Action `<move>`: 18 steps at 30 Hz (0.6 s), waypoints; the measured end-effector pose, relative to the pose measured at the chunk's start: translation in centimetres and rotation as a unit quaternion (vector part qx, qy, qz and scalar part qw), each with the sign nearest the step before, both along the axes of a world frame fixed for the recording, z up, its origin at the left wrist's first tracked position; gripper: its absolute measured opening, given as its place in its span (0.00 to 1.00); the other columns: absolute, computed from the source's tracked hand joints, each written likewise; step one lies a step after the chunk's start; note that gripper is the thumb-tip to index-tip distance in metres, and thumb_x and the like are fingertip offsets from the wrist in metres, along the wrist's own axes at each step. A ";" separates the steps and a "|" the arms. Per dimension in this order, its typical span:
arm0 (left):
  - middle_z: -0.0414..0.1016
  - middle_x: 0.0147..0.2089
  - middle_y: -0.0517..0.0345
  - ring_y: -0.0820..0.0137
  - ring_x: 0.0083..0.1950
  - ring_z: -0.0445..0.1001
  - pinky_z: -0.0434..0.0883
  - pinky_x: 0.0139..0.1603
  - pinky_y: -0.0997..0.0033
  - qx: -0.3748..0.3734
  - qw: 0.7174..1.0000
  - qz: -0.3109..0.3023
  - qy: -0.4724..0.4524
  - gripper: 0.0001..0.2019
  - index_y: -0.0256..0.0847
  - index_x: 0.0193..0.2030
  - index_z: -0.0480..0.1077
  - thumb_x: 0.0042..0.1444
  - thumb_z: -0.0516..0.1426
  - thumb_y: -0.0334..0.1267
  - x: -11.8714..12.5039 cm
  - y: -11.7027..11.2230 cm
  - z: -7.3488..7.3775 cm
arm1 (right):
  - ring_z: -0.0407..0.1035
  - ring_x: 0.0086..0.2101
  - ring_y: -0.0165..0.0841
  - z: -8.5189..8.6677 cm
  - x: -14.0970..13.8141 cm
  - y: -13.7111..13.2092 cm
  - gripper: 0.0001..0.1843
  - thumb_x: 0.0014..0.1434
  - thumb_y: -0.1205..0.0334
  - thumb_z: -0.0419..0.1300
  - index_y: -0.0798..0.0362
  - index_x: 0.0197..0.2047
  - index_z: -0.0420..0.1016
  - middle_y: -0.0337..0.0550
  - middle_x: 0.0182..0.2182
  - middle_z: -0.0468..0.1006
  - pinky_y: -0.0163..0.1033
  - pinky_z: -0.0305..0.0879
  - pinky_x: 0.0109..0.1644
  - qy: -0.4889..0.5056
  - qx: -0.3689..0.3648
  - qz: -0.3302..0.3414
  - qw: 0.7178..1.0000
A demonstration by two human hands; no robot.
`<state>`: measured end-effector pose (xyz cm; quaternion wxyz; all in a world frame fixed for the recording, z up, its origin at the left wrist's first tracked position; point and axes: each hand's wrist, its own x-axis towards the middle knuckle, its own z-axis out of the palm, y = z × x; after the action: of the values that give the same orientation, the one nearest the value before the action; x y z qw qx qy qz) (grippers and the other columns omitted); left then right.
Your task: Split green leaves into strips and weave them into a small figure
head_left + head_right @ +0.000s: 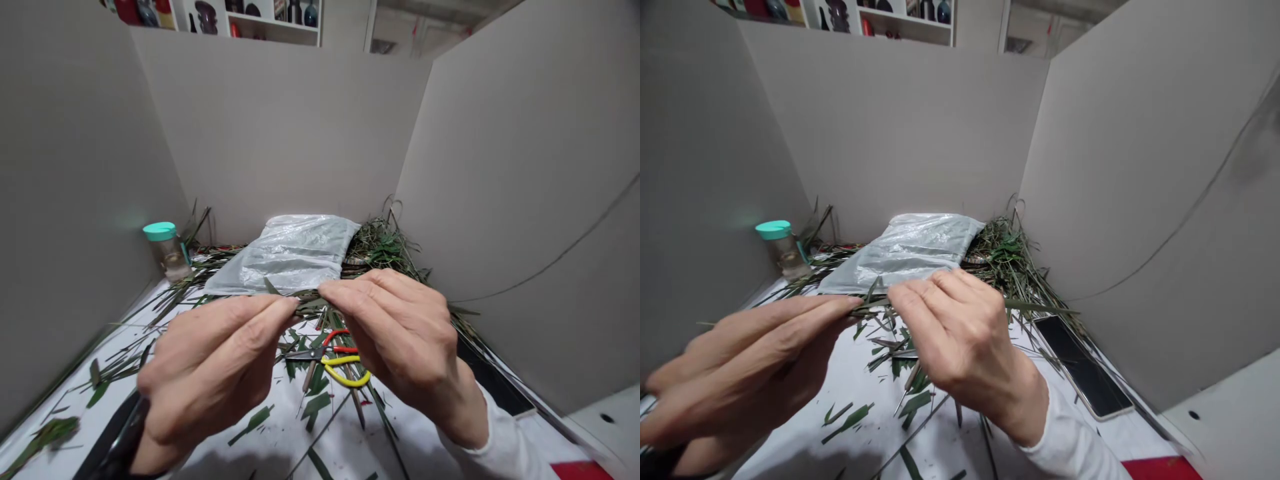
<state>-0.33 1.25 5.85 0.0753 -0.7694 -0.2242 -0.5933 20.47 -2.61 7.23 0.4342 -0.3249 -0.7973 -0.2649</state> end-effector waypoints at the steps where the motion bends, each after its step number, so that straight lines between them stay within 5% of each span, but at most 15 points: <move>1: 0.84 0.33 0.63 0.70 0.31 0.81 0.80 0.34 0.72 0.030 0.999 0.016 0.012 0.12 0.51 0.41 0.81 0.57 0.60 0.29 0.2 0.1 0.1 | 0.76 0.33 0.34 0.1 0.2 0.0 0.11 0.62 0.78 0.55 0.61 0.44 0.77 0.48 0.33 0.84 0.40 0.71 0.38 0.003 0.009 -0.004 1.000; 4: 0.83 0.32 0.62 0.70 0.29 0.80 0.77 0.31 0.72 0.040 0.998 0.038 0.022 0.08 0.48 0.38 0.80 0.56 0.62 0.30 0.4 0.3 0.8 | 0.76 0.33 0.35 0.2 0.5 0.0 0.13 0.59 0.80 0.56 0.61 0.44 0.77 0.49 0.33 0.83 0.41 0.71 0.37 0.010 0.038 -0.011 0.999; 8: 0.81 0.31 0.67 0.74 0.30 0.78 0.74 0.32 0.74 -0.019 0.999 -0.006 -0.049 0.09 0.48 0.37 0.79 0.54 0.64 0.27 0.3 0.3 1.4 | 0.77 0.38 0.38 -0.1 -0.2 -0.2 0.15 0.59 0.81 0.56 0.65 0.48 0.76 0.55 0.38 0.83 0.43 0.73 0.42 0.015 0.044 -0.001 0.999; 13: 0.81 0.32 0.68 0.74 0.32 0.78 0.74 0.35 0.72 -0.047 0.995 -0.013 -0.083 0.10 0.49 0.37 0.78 0.55 0.64 0.27 0.3 0.0 1.3 | 0.77 0.39 0.30 -0.3 -1.6 -0.6 0.13 0.64 0.77 0.55 0.59 0.49 0.74 0.47 0.40 0.82 0.34 0.73 0.44 0.146 -0.125 0.076 0.978; 15: 0.81 0.32 0.67 0.74 0.31 0.78 0.74 0.33 0.73 -0.043 0.996 -0.017 -0.077 0.09 0.49 0.37 0.79 0.55 0.64 0.27 0.3 -0.1 1.4 | 0.76 0.36 0.28 0.0 -1.9 -0.8 0.10 0.67 0.71 0.55 0.55 0.50 0.73 0.43 0.38 0.82 0.32 0.72 0.40 0.211 -0.250 0.142 0.934; 18: 0.82 0.31 0.65 0.72 0.30 0.78 0.74 0.30 0.73 -0.035 0.997 -0.035 -0.051 0.09 0.48 0.36 0.79 0.55 0.63 0.26 0.4 -0.1 1.5 | 0.68 0.25 0.25 0.3 -2.0 -0.9 0.09 0.70 0.61 0.54 0.53 0.47 0.73 0.41 0.33 0.82 0.29 0.65 0.27 0.308 -0.453 0.241 0.801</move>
<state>0.04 1.17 7.34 0.0155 -0.7481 -0.2212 -0.6255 18.42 -3.47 7.51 0.5098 -0.3462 -0.7033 0.3543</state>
